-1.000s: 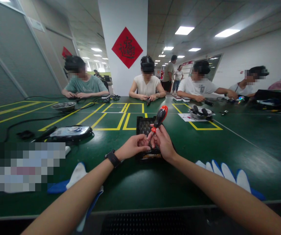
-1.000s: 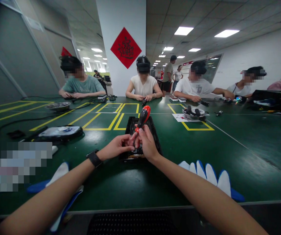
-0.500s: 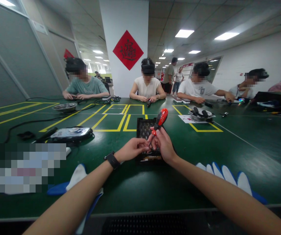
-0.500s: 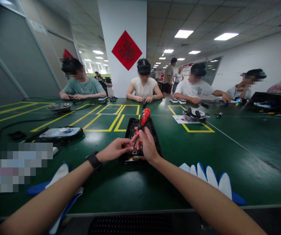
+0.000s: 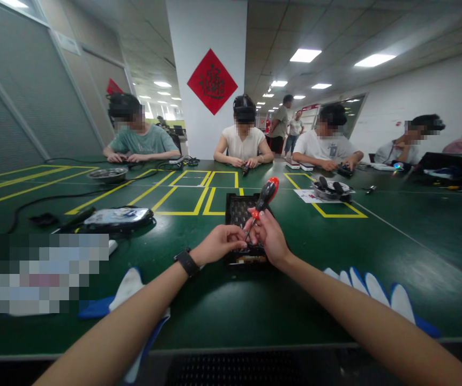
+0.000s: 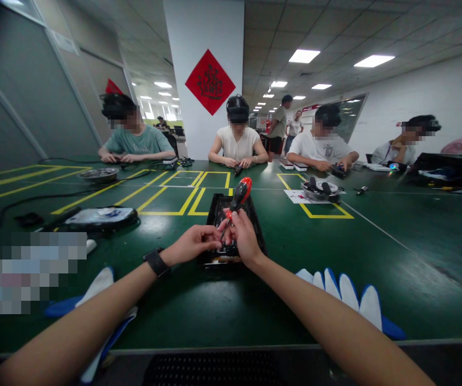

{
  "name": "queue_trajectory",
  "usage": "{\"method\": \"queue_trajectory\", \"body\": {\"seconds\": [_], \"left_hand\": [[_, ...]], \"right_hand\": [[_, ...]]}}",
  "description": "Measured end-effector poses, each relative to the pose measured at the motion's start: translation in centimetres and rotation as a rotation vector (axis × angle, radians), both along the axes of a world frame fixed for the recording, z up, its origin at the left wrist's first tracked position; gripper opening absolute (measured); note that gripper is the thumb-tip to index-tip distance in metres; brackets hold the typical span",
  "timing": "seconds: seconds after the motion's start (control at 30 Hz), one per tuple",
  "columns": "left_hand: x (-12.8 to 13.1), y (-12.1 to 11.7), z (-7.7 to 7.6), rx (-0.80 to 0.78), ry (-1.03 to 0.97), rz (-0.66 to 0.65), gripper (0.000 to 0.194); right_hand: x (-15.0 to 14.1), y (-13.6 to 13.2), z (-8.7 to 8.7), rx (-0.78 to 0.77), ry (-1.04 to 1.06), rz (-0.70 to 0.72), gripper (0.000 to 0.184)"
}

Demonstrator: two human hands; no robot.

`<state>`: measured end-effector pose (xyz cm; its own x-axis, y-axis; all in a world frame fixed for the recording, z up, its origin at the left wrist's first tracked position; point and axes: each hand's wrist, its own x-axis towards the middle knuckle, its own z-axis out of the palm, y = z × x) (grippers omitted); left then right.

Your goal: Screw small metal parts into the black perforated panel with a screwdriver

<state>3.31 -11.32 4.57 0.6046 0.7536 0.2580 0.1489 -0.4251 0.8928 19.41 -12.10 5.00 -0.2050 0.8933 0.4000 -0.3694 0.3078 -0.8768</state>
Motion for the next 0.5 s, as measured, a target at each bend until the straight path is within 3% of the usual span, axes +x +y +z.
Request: {"method": "queue_trajectory", "body": {"seconds": [0.2,0.4,0.5], "left_hand": [[-0.29,0.34,-0.30,-0.019,0.025,-0.019,0.023],[0.04,0.41,-0.39,0.032,0.027,0.099,0.027],[-0.09,0.44,-0.41,0.056,0.062,0.082,0.028]], "right_hand": [[0.10,0.17,-0.20,0.005,-0.027,0.014,0.028],[0.03,-0.24,0.15,0.043,-0.039,0.008,0.030],[0.01,-0.42,0.21,0.048,-0.053,0.021,0.029]]}}
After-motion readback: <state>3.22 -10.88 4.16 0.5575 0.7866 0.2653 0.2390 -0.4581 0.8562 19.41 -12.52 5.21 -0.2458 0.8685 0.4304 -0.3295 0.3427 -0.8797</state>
